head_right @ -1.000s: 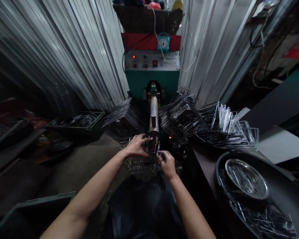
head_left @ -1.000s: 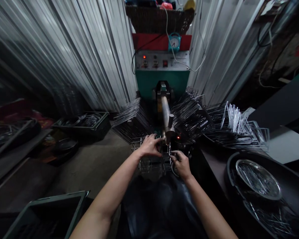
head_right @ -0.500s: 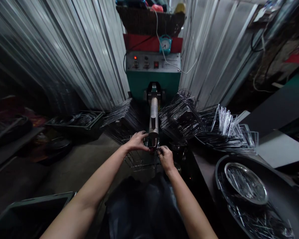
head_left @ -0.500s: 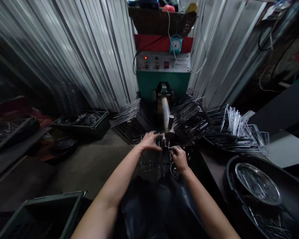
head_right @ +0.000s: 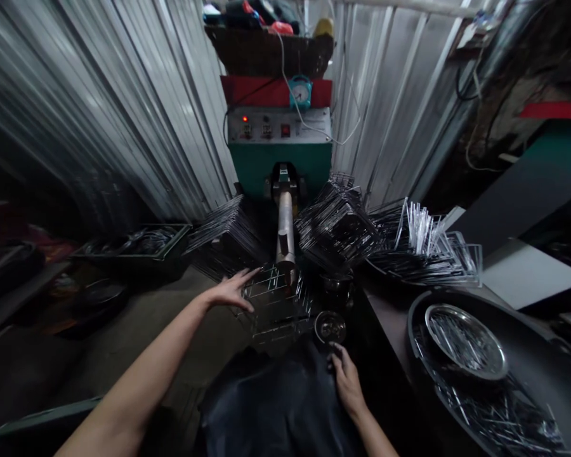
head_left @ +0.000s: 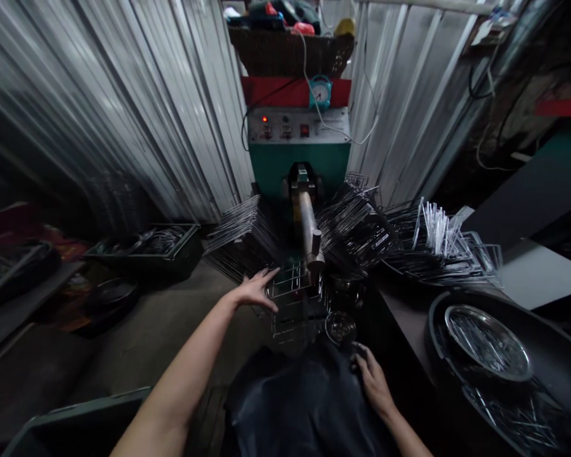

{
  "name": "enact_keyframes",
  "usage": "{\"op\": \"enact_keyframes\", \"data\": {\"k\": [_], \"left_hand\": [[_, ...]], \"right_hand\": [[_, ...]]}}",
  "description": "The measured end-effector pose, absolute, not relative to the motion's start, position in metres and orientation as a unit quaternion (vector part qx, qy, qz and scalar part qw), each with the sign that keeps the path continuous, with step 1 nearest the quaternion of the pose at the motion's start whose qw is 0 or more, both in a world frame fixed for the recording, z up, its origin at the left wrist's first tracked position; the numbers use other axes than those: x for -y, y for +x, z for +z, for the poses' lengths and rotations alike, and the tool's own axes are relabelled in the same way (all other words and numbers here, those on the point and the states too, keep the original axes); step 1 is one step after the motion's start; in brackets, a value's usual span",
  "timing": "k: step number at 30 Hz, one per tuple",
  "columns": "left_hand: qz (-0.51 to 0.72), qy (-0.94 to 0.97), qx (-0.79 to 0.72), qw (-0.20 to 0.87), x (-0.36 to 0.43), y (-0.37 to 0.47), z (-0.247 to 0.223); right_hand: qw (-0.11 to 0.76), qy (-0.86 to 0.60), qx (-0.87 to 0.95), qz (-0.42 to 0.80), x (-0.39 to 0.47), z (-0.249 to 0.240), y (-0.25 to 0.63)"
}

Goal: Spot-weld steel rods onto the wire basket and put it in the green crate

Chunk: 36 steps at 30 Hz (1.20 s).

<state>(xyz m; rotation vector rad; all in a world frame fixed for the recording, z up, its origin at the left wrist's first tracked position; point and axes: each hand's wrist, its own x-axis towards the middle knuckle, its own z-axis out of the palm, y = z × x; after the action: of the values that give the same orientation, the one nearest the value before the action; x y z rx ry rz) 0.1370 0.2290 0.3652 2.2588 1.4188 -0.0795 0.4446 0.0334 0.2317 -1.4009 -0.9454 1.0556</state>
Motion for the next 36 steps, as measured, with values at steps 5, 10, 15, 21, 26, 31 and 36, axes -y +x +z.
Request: {"op": "enact_keyframes", "data": {"k": [5, 10, 15, 21, 26, 31, 36], "left_hand": [[0.049, 0.816, -0.543, 0.193, -0.221, 0.132, 0.348], [0.142, 0.816, -0.545, 0.129, -0.21, 0.132, 0.342], [0.144, 0.817, -0.55, 0.094, -0.185, 0.128, 0.349], [0.119, 0.837, -0.527, 0.087, -0.159, 0.121, 0.364], [0.115, 0.836, -0.528, 0.093, -0.151, 0.117, 0.366], [0.114, 0.834, -0.53, 0.106, -0.151, 0.12, 0.368], [0.095, 0.84, -0.528, 0.081, -0.151, 0.12, 0.373]], "right_hand": [[0.637, -0.508, 0.098, 0.572, -0.04, 0.236, 0.453], [0.645, -0.466, 0.062, 0.602, -0.016, 0.263, 0.478], [0.626, -0.48, 0.06, 0.612, 0.031, 0.259, 0.486], [0.594, -0.511, 0.095, 0.614, 0.058, 0.251, 0.468], [0.59, -0.534, 0.121, 0.593, 0.056, 0.251, 0.464], [0.595, -0.543, 0.124, 0.579, 0.055, 0.251, 0.461], [0.581, -0.589, 0.129, 0.546, 0.066, 0.254, 0.468]]}}
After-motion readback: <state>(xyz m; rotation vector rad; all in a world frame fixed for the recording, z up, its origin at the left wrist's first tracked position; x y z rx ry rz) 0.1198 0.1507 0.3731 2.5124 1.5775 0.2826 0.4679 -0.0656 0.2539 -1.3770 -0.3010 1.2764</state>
